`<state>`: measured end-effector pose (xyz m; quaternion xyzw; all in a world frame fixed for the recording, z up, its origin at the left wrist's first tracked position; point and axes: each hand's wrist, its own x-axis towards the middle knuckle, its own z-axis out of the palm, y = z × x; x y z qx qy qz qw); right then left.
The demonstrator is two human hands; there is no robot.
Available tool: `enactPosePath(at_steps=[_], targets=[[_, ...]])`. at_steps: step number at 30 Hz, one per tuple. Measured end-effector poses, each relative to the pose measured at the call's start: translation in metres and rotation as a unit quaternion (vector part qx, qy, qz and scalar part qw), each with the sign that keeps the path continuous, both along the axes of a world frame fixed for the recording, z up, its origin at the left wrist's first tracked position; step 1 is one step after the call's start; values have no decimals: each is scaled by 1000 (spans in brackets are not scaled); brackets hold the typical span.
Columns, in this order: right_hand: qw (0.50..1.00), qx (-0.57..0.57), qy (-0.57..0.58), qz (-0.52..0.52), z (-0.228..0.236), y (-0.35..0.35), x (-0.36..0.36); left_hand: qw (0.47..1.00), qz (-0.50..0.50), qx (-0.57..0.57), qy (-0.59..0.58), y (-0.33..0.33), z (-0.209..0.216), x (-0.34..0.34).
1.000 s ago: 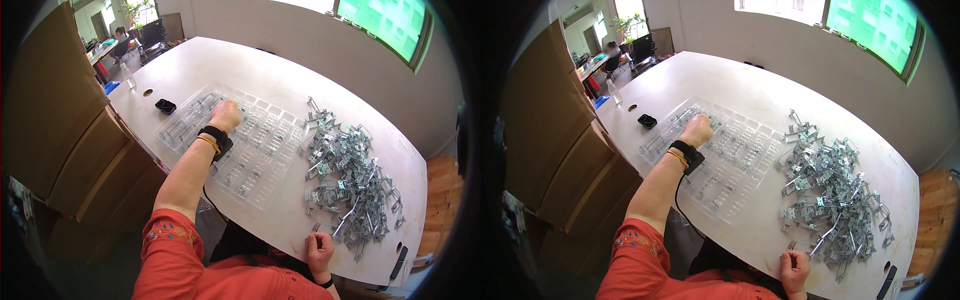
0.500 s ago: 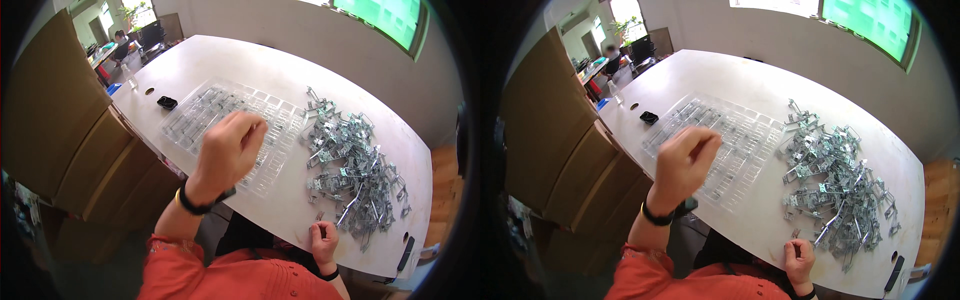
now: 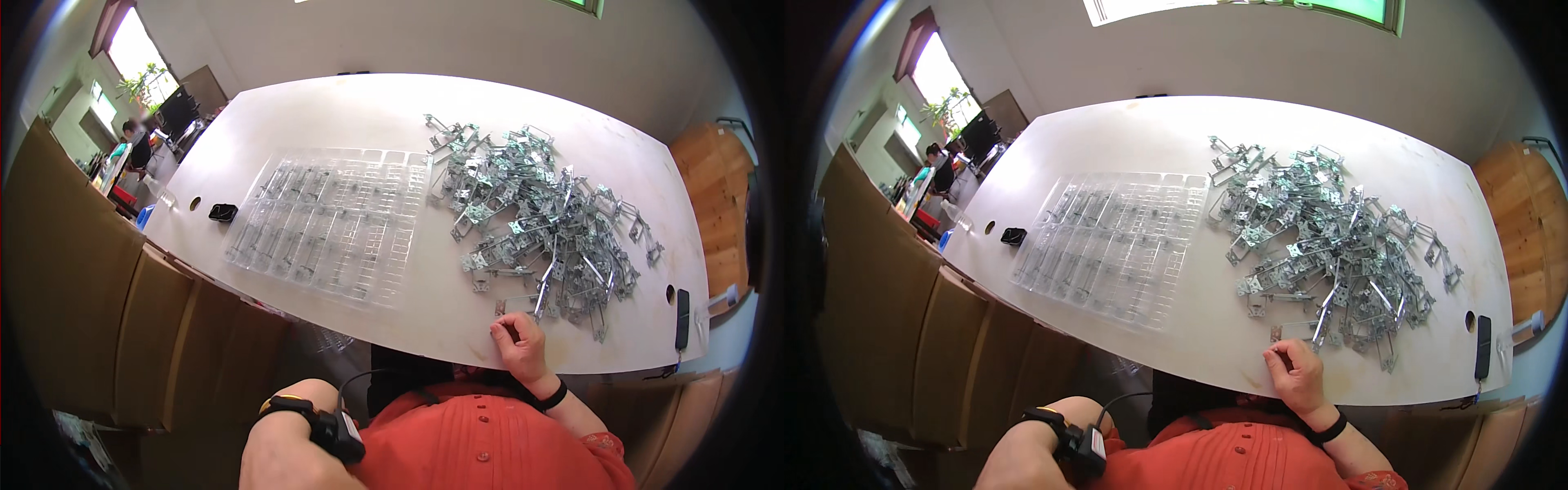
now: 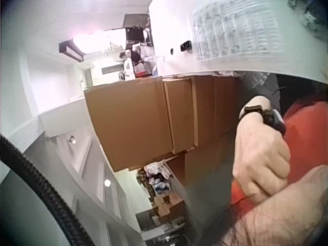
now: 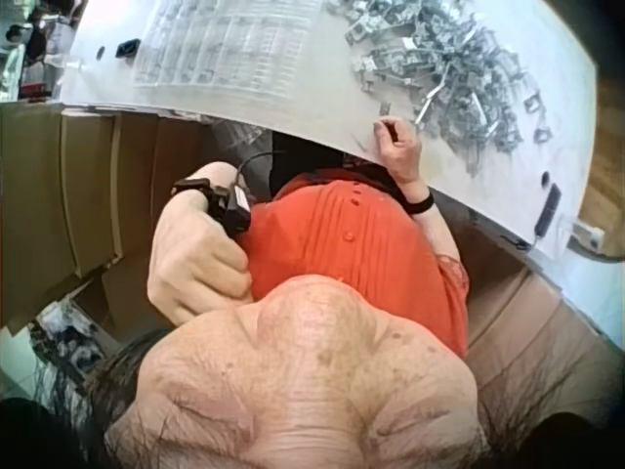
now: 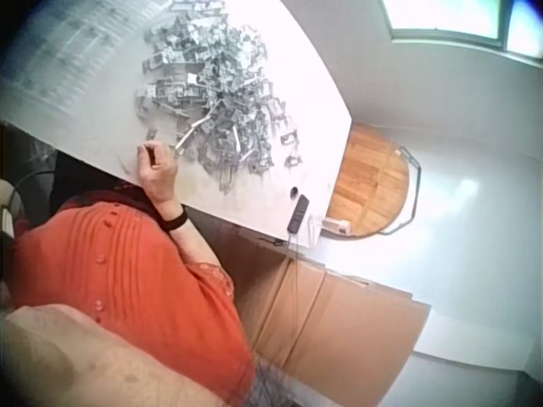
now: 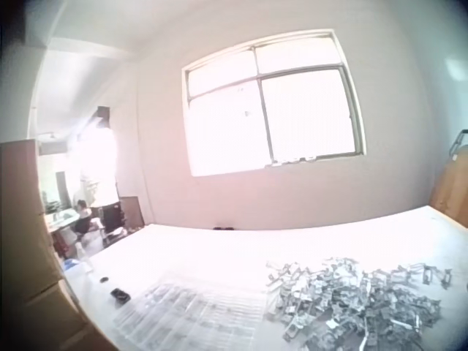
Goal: The person picks up small metal brackets and clear plastic strips from a table. They insert the plastic strips into the metal brackets by hand and place the assembled units into a clear plastic tray. The process is repeated continuously with items from a large pile.
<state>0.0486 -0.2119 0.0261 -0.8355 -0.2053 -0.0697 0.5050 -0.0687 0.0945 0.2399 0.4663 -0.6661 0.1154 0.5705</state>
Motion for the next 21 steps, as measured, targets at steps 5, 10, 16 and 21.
enactPosePath(at_steps=[5, 10, 16, 21], targets=[[1000, 3, 2, -13, -6, -2, 0, 975, -220, 32, 7, -34, 38, 14], [1000, -6, -7, -13, -1, 1, -2, 976, -219, 2, 0, -40, 39, 7], [1000, -8, -18, -9, -1, -1, 0, 971, -221, 78, -52, -32, 39, 5], [1000, -6, -6, -9, 1, 2, 0, 976, -204, 75, 7, -32, 36, 7]])
